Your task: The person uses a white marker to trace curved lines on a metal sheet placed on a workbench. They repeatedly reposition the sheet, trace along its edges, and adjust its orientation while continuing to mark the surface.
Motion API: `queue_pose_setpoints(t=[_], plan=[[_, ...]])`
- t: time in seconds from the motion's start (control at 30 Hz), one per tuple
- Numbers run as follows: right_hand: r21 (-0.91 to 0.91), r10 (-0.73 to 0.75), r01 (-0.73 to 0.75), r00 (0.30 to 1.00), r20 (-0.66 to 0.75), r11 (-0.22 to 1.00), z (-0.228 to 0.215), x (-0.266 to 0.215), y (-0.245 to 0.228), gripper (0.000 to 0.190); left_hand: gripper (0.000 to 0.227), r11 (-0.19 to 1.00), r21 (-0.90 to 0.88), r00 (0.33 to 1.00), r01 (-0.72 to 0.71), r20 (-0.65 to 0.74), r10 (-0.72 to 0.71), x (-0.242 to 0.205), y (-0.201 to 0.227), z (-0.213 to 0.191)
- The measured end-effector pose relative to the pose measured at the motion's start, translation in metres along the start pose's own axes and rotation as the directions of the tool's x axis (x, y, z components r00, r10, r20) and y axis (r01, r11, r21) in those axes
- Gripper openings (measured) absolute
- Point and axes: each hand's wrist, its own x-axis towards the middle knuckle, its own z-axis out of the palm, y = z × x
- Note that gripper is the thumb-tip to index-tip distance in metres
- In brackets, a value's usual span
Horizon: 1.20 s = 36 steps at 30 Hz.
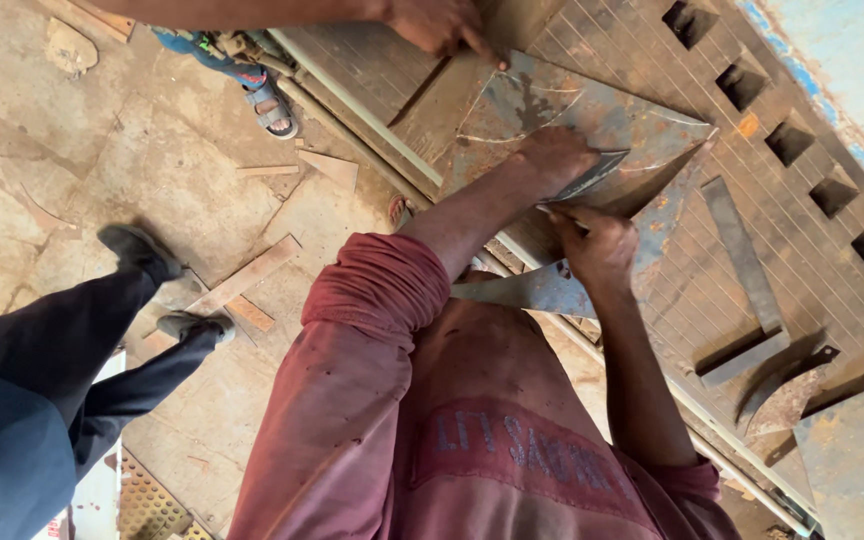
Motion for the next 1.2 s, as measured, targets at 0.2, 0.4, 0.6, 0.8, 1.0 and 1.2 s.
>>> queue_pose_setpoints(t=[0.2,0.4,0.6,0.8,1.0,1.2], plan=[[0.029,0.029,-0.029,1.0,0.01,0.999,0.016,0.002,-0.004,0.015,0.023,0.999,0.016,0.996,0.041,0.081,-0.042,-0.001,0.005,-0.008],[-0.192,0.262,-0.237,0.958,0.12,0.952,-0.005,0.008,0.028,0.009,0.05,0.997,0.066,0.977,0.043,0.204,-0.056,-0.003,0.007,-0.012],[0.057,0.143,-0.137,0.981,-0.129,0.989,-0.048,0.01,0.05,0.011,0.017,0.999,-0.029,0.995,0.024,0.099,-0.021,-0.009,0.005,-0.017],[0.035,0.211,-0.211,0.931,-0.297,0.977,-0.038,0.015,0.054,0.015,0.03,0.992,-0.091,0.996,-0.091,-0.032,0.088,-0.016,0.002,-0.023],[0.07,0.289,-0.283,0.882,-0.372,0.956,-0.017,0.032,0.056,0.018,0.027,0.987,0.006,0.987,-0.158,0.022,0.158,-0.011,0.001,-0.026],[0.045,0.296,-0.305,0.863,-0.409,0.951,-0.006,0.037,0.046,0.017,0.019,0.989,0.045,0.986,-0.144,0.093,0.139,-0.01,0.001,-0.022]])
